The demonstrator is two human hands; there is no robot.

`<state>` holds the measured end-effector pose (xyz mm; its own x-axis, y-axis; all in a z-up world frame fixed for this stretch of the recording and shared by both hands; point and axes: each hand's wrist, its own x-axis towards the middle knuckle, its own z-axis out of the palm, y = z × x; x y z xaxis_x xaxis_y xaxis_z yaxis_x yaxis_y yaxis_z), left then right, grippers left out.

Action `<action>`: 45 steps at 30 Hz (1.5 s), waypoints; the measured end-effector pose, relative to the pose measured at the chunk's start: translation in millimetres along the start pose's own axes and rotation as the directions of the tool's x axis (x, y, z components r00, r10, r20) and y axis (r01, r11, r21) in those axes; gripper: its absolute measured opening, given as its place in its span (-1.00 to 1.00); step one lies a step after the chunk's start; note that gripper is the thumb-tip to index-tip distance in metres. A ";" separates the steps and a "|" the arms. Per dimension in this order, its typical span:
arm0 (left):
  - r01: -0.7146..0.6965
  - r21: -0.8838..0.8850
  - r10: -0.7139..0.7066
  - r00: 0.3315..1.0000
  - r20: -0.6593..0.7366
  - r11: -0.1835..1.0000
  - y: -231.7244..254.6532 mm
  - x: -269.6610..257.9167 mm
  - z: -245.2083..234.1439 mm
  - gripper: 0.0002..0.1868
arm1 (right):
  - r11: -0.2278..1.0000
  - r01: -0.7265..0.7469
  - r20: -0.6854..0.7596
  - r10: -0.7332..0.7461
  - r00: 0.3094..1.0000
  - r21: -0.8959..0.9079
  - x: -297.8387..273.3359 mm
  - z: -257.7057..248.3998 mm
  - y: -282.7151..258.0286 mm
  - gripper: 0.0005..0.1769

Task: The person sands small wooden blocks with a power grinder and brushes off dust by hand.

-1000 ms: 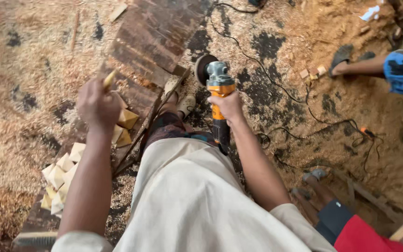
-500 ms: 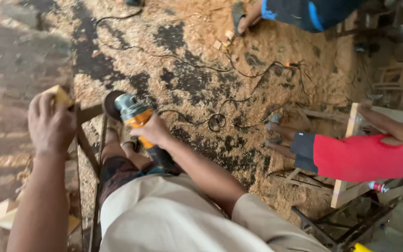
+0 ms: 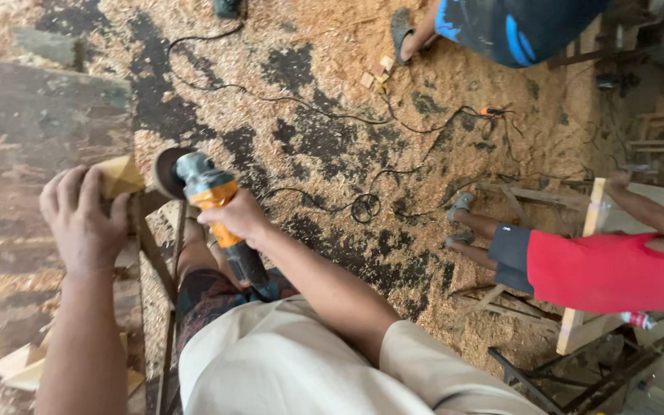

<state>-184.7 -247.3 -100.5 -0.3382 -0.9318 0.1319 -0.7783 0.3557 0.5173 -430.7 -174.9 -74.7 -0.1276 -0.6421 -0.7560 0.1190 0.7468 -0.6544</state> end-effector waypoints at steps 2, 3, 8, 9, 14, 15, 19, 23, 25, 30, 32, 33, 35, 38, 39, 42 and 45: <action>0.003 -0.064 -0.002 1.000 0.026 0.998 7.3 10.3 -6.2 -0.52 | 0.988 -0.066 0.059 0.058 0.997 0.143 5.8 -4.6 -1.4 -0.68; 0.010 -0.111 -0.005 0.999 0.043 0.994 10.5 14.2 -6.3 -0.48 | 0.989 -0.049 0.044 0.043 0.998 0.142 8.8 -8.1 -2.3 -0.69; 0.006 -0.103 -0.002 0.999 0.038 0.995 14.3 23.8 -4.3 -0.43 | 0.954 -0.169 0.133 0.139 0.981 0.248 9.2 -24.3 -10.3 -0.55; 0.001 -0.104 0.004 0.999 0.046 0.995 13.4 24.7 -0.2 -0.42 | 0.947 -0.190 0.157 0.153 0.976 0.260 10.5 -25.9 -9.8 -0.53; -0.002 -0.089 0.011 0.995 0.097 0.996 7.3 23.8 5.9 -0.39 | 0.825 -0.363 0.300 0.247 0.921 0.434 22.8 -35.3 -4.2 -0.55; -0.015 -0.072 0.022 0.995 0.095 0.997 6.3 23.9 5.0 -0.40 | 0.789 -0.387 0.355 0.230 0.906 0.478 26.9 -35.2 -2.2 -0.54; -0.029 -0.036 0.032 0.995 0.089 0.999 9.3 24.9 5.3 -0.40 | 0.585 -0.521 0.525 0.182 0.831 0.622 34.8 -34.1 12.9 -0.52; -0.008 -0.045 0.012 0.996 0.093 0.999 11.3 25.4 4.7 -0.44 | 0.420 -0.629 0.642 0.132 0.755 0.654 38.0 -28.1 23.4 -0.48; -0.003 -0.054 0.008 0.996 0.085 0.999 11.4 27.6 2.6 -0.46 | 0.441 -0.625 0.651 0.113 0.750 0.644 38.0 -26.1 23.3 -0.48; -0.007 -0.041 0.010 0.997 0.080 0.999 12.5 28.9 2.1 -0.47 | 0.500 -0.610 0.650 0.118 0.751 0.614 37.8 -24.9 24.4 -0.48; -0.005 -0.040 0.008 0.996 0.087 0.999 11.8 27.8 1.6 -0.46 | 0.475 -0.630 0.664 0.120 0.738 0.615 39.6 -24.3 26.0 -0.46; -0.005 -0.041 0.008 0.996 0.092 0.999 11.3 26.9 1.1 -0.46 | 0.466 -0.643 0.671 0.132 0.730 0.608 40.8 -23.8 26.9 -0.47; -0.009 -0.048 0.013 0.996 0.092 0.999 10.1 27.3 1.0 -0.45 | 0.450 -0.659 0.678 0.148 0.720 0.603 44.0 -23.7 27.8 -0.47; -0.007 -0.056 0.012 0.996 0.084 0.998 9.4 29.0 3.1 -0.45 | 0.462 -0.656 0.677 0.148 0.721 0.597 44.7 -25.1 28.3 -0.46; -0.004 -0.052 0.009 0.996 0.087 0.999 9.4 28.5 3.7 -0.45 | 0.471 -0.651 0.672 0.152 0.725 0.595 43.5 -25.7 28.5 -0.46; -0.001 -0.045 0.005 0.995 0.096 0.999 8.5 26.5 3.8 -0.44 | 0.484 -0.647 0.663 0.169 0.730 0.589 39.9 -25.1 28.1 -0.46; -0.009 -0.034 0.012 0.996 0.091 0.999 8.6 27.2 3.7 -0.45 | 0.481 -0.648 0.658 0.177 0.732 0.591 39.2 -25.2 24.2 -0.43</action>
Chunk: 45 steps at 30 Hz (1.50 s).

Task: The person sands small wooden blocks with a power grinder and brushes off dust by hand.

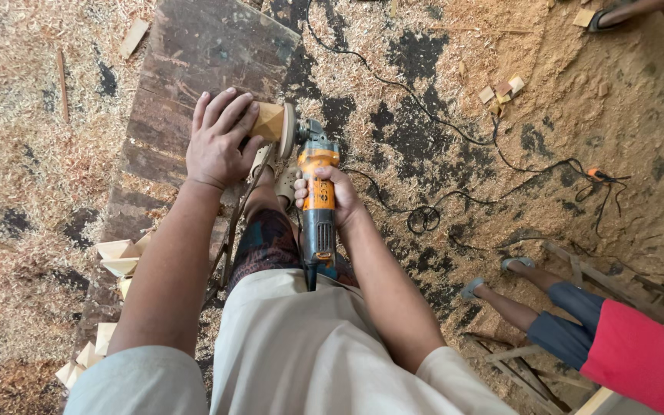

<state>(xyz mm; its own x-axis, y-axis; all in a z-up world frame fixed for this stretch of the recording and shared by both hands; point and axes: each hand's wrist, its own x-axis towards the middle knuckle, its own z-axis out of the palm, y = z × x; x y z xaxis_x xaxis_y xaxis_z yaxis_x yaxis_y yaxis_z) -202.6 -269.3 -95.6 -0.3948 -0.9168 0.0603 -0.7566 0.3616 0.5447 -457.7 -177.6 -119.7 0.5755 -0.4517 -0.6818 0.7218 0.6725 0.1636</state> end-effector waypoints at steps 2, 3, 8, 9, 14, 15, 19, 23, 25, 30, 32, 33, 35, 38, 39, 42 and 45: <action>-0.002 0.004 0.002 1.000 0.001 1.000 1.2 -0.7 0.6 -0.45 | 1.000 0.006 0.015 -0.006 1.000 -0.013 -0.9 1.5 -2.0 -0.38; -0.001 0.006 0.001 1.000 0.002 1.000 1.2 -1.0 0.3 -0.45 | 1.000 0.005 0.015 -0.005 1.000 -0.017 -0.3 2.4 -2.8 -0.38; -0.002 0.008 0.002 1.000 -0.002 1.000 0.9 0.5 -0.1 -0.45 | 1.000 -0.007 0.013 0.007 1.000 -0.020 0.7 3.7 -5.5 -0.41; -0.003 0.011 0.003 1.000 -0.002 1.000 1.1 -0.3 -0.2 -0.45 | 1.000 -0.010 0.009 0.010 1.000 -0.026 0.2 2.8 -5.0 -0.41; -0.007 0.018 0.007 1.000 -0.012 1.000 0.6 -1.6 0.4 -0.46 | 0.999 -0.030 -0.002 0.030 1.000 -0.033 3.2 -0.4 -7.2 -0.42; -0.007 0.018 0.007 1.000 -0.012 1.000 -0.1 -0.6 1.9 -0.46 | 0.999 -0.037 0.005 0.037 0.999 -0.023 3.7 -1.1 -7.7 -0.44; 0.000 -0.002 0.000 1.000 0.008 1.000 -0.4 -5.1 3.6 -0.45 | 0.999 -0.034 0.022 0.035 0.999 -0.029 -1.9 -6.8 0.9 -0.48; 0.022 0.040 -0.020 0.999 -0.043 0.999 4.9 6.0 -0.2 -0.48 | 0.982 0.094 0.047 -0.087 0.995 -0.166 -18.4 -18.2 5.7 -0.40; 0.047 0.165 -0.034 0.996 -0.080 0.985 18.4 7.1 4.8 -0.46 | 0.989 0.076 -0.008 -0.078 0.997 -0.130 -28.7 -31.9 -4.9 -0.38; 0.344 0.173 -0.315 0.933 -0.172 0.923 51.0 9.7 36.3 -0.23 | 0.988 0.076 -0.167 -0.098 0.981 -0.132 -59.3 -66.7 -16.7 -0.37; 0.391 0.141 -0.372 0.917 -0.146 0.909 52.5 11.4 45.6 -0.27 | 0.986 0.089 -0.164 -0.112 0.980 -0.143 -68.0 -72.1 -22.1 -0.38; 0.390 0.141 -0.373 0.919 -0.129 0.910 50.1 11.2 46.6 -0.32 | 0.981 0.114 -0.166 -0.140 0.976 -0.159 -71.2 -72.5 -24.2 -0.39; 0.334 0.097 -0.326 0.941 -0.092 0.938 39.9 3.4 41.3 -0.36 | 0.970 0.161 -0.174 -0.193 0.966 -0.182 -78.4 -72.6 -23.4 -0.40; 0.191 -0.028 -0.192 0.980 -0.044 0.981 23.7 -12.5 24.8 -0.29 | 0.979 0.176 -0.158 -0.191 0.969 -0.101 -79.0 -69.6 -21.1 -0.47; 0.164 -0.062 -0.167 0.985 -0.032 0.984 18.9 -16.3 17.8 -0.24 | 0.982 0.167 -0.153 -0.179 0.972 -0.087 -76.4 -67.3 -21.0 -0.48; 0.185 -0.095 -0.190 0.980 -0.054 0.978 14.5 -17.0 5.1 -0.29 | 0.989 0.131 -0.130 -0.138 0.982 -0.065 -64.4 -57.4 -20.5 -0.52; 0.149 -0.080 -0.154 0.986 -0.065 0.986 17.5 -20.2 0.9 -0.36 | 0.993 0.084 -0.091 -0.092 0.992 -0.085 -52.4 -48.0 -14.0 -0.54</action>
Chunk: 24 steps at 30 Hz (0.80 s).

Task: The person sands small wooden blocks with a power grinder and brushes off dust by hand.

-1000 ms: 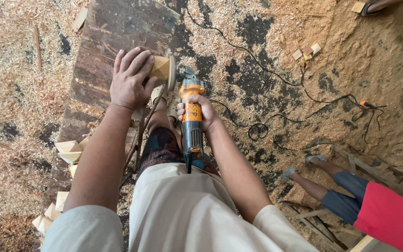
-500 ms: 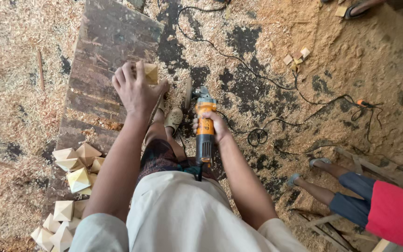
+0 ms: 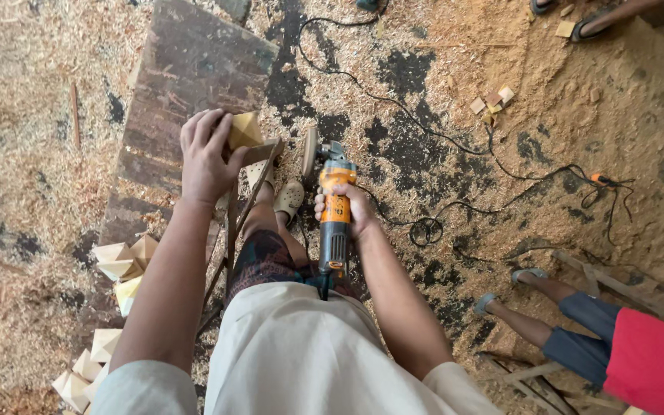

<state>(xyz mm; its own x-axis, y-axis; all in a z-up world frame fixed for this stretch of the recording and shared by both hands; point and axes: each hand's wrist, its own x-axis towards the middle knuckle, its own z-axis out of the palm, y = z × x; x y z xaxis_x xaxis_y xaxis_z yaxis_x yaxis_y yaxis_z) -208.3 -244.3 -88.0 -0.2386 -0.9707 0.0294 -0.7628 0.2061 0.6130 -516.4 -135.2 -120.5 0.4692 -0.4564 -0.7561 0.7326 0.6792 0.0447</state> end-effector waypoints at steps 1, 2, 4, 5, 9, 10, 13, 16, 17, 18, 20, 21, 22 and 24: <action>-0.033 0.006 0.033 0.999 0.005 0.999 -1.2 2.3 -1.5 -0.38 | 1.000 -0.008 0.020 0.008 1.000 -0.008 5.6 5.2 1.9 -0.53; -0.039 0.013 0.039 0.999 0.007 0.999 -2.2 2.9 -2.7 -0.38 | 1.000 -0.014 0.039 0.015 0.999 -0.016 10.2 10.0 4.0 -0.53; -0.050 0.025 0.050 0.999 0.014 0.998 -3.9 3.1 -3.0 -0.38 | 0.999 -0.033 0.052 0.034 0.998 -0.018 17.8 18.8 7.0 -0.53; -0.075 0.066 0.073 0.997 0.029 0.995 -4.3 2.4 -2.3 -0.39 | 0.999 -0.042 0.057 0.043 0.997 -0.019 20.6 22.7 8.1 -0.53; -0.117 0.132 0.111 0.993 0.052 0.984 -5.4 -0.3 0.7 -0.43 | 0.997 -0.074 0.072 0.075 0.995 -0.024 31.3 37.7 10.9 -0.51; -0.120 0.125 0.114 0.992 0.048 0.985 -6.1 0.8 0.6 -0.44 | 0.997 -0.070 0.069 0.072 0.995 -0.027 34.3 41.4 11.3 -0.50; -0.110 0.119 0.107 0.994 0.037 0.987 -6.5 2.9 0.5 -0.45 | 0.997 -0.070 0.070 0.071 0.995 -0.024 39.0 49.4 13.4 -0.48; -0.110 0.139 0.105 0.993 0.044 0.984 -5.9 4.1 0.7 -0.45 | 0.997 -0.075 0.075 0.075 0.994 -0.005 42.2 53.5 13.3 -0.48; -0.112 0.143 0.107 0.993 0.045 0.983 -6.1 3.4 1.0 -0.45 | 0.997 -0.077 0.074 0.077 0.994 0.004 43.2 53.4 13.8 -0.48; -0.113 0.149 0.108 0.993 0.043 0.982 -6.5 3.9 1.4 -0.45 | 0.997 -0.080 0.071 0.079 0.994 0.019 44.6 53.5 13.2 -0.49; -0.111 0.148 0.106 0.993 0.042 0.983 -7.0 2.7 0.7 -0.44 | 0.995 -0.087 0.063 0.084 0.994 0.050 46.6 52.8 14.1 -0.49; -0.109 0.142 0.104 0.994 0.042 0.984 -6.9 1.4 0.1 -0.44 | 0.994 -0.100 0.057 0.097 0.994 0.053 46.7 52.1 15.6 -0.49; -0.112 0.134 0.107 0.993 0.041 0.985 -6.8 1.6 -0.2 -0.43 | 0.993 -0.107 0.052 0.104 0.993 0.056 47.3 51.4 15.5 -0.49; -0.115 0.143 0.110 0.993 0.041 0.983 -6.4 4.0 -0.2 -0.45 | 0.991 -0.121 0.038 0.119 0.992 0.061 47.6 50.8 15.0 -0.49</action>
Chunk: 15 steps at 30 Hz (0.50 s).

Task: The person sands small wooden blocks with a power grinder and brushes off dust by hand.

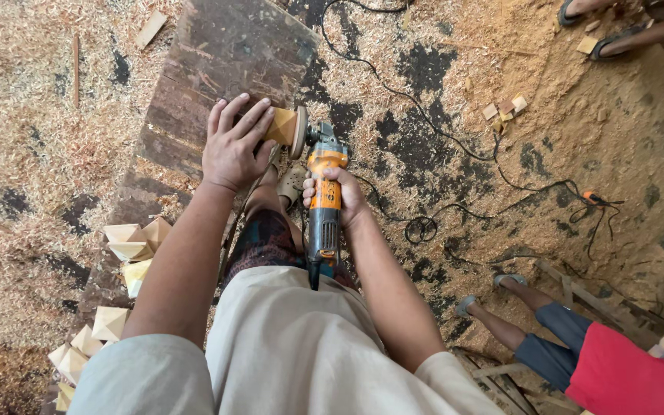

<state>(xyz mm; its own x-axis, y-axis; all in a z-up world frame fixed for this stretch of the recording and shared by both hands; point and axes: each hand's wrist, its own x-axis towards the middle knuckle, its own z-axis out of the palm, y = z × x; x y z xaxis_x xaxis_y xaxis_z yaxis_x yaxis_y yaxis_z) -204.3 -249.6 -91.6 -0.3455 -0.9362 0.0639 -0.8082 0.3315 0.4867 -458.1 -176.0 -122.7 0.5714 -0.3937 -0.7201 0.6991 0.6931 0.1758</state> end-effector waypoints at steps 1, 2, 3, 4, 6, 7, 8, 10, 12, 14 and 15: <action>-0.001 0.004 0.001 1.000 -0.002 1.000 -0.5 2.1 0.1 -0.45 | 1.000 -0.007 -0.009 0.007 1.000 0.003 -0.3 0.0 -0.5 -0.48; -0.002 -0.002 0.002 1.000 -0.009 1.000 -0.7 1.7 -0.2 -0.45 | 1.000 -0.021 -0.020 0.021 1.000 0.007 -0.6 -0.3 0.4 -0.48; -0.004 -0.009 0.004 1.000 -0.015 1.000 -1.1 0.9 -0.4 -0.46 | 1.000 -0.013 -0.020 0.013 1.000 0.002 -0.6 -0.5 0.7 -0.48; -0.005 -0.016 0.005 1.000 -0.018 1.000 -1.6 -0.8 -0.6 -0.46 | 1.000 -0.006 -0.021 0.006 1.000 0.001 -1.3 -1.3 2.6 -0.48; -0.002 -0.009 0.002 1.000 -0.012 1.000 -2.4 -2.3 0.3 -0.45 | 1.000 0.002 -0.024 -0.002 1.000 -0.013 -2.3 -2.6 3.6 -0.48; -0.002 -0.006 0.002 1.000 -0.009 1.000 -1.8 -2.6 0.9 -0.44 | 1.000 0.002 -0.025 -0.003 1.000 -0.026 -3.2 -3.0 3.0 -0.48; -0.001 -0.012 0.001 1.000 -0.012 1.000 -1.6 -1.7 1.1 -0.44 | 0.999 0.004 -0.022 -0.005 1.000 -0.041 -2.7 -2.3 0.9 -0.48; 0.000 -0.022 -0.001 1.000 -0.018 1.000 -0.4 -1.2 0.2 -0.45 | 0.999 0.003 -0.025 -0.004 1.000 -0.037 -2.1 -0.9 -1.9 -0.47; 0.001 -0.017 -0.001 1.000 -0.019 1.000 0.3 -0.7 -1.3 -0.46 | 0.999 0.005 -0.023 -0.006 1.000 -0.040 -0.7 0.1 -4.1 -0.47; 0.005 -0.017 -0.005 1.000 -0.016 1.000 -0.1 0.3 -1.7 -0.46 | 0.999 0.010 -0.020 -0.011 1.000 -0.046 0.5 -0.9 -5.3 -0.47; 0.009 -0.020 -0.010 1.000 -0.012 1.000 1.0 -1.1 -1.4 -0.46 | 0.999 0.008 -0.020 -0.009 1.000 -0.045 -0.9 -2.6 -4.6 -0.47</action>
<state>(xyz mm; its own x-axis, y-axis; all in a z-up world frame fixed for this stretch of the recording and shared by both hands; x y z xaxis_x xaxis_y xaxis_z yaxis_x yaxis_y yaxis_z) -204.0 -248.4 -89.9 -0.3318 -0.9408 0.0698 -0.8016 0.3202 0.5048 -463.0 -177.2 -124.6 0.5567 -0.3876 -0.7348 0.6833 0.7166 0.1397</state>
